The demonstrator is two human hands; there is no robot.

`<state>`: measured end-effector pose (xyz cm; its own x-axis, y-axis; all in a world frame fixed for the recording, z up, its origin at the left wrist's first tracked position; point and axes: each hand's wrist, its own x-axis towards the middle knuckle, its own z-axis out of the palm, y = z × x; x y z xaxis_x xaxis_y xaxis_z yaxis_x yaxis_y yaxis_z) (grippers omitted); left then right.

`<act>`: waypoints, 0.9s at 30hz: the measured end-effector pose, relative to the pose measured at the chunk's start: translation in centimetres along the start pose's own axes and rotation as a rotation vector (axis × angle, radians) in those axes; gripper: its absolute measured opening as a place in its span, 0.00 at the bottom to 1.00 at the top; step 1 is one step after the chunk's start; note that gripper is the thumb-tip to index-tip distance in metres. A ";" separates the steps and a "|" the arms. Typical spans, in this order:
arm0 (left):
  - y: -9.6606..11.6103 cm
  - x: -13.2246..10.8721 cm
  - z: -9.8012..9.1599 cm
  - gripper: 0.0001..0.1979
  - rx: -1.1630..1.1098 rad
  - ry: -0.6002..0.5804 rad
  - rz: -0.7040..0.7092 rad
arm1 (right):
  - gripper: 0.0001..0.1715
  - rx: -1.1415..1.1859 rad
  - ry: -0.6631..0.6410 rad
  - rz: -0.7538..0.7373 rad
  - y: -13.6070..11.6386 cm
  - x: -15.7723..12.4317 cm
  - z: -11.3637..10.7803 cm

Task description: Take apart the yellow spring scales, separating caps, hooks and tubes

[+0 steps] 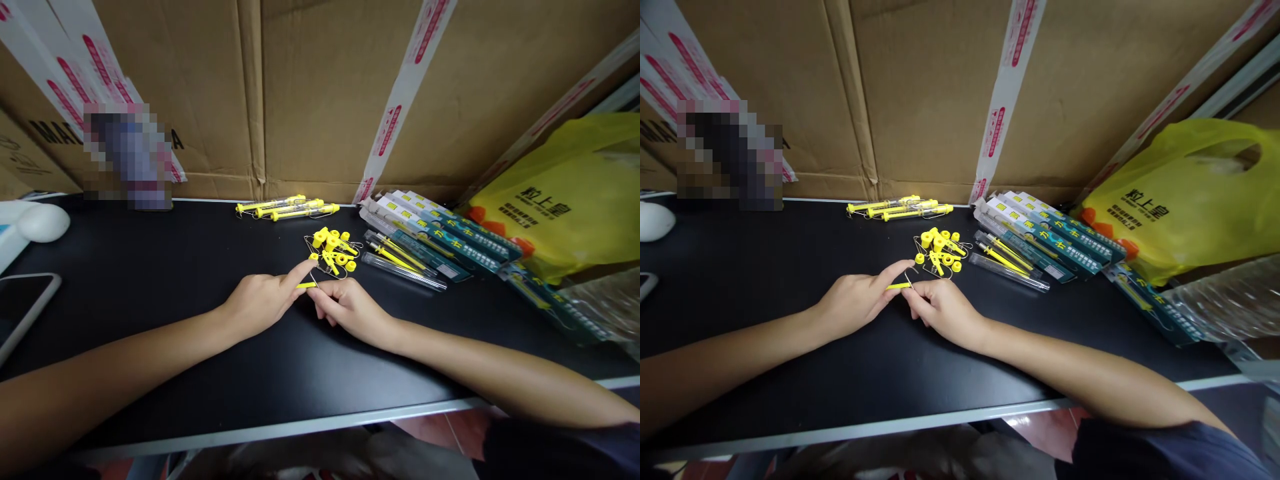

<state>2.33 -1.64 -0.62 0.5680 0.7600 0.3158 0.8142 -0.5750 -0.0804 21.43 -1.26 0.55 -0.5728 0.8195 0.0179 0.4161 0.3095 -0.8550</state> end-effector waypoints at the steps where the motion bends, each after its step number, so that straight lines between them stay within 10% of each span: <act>1: 0.0 0.0 0.0 0.21 -0.001 0.002 0.005 | 0.25 0.052 -0.025 0.013 0.1 0.0 0.0; 27: 0.2 -0.3 0.2 0.20 0.014 0.099 0.024 | 0.24 0.009 0.033 0.009 0.2 -0.3 0.6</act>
<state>2.37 -1.89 -0.90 0.5732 0.7120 0.4055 0.8024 -0.5881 -0.1017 21.25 -1.70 0.04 -0.5455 0.8377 0.0270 0.4148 0.2978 -0.8598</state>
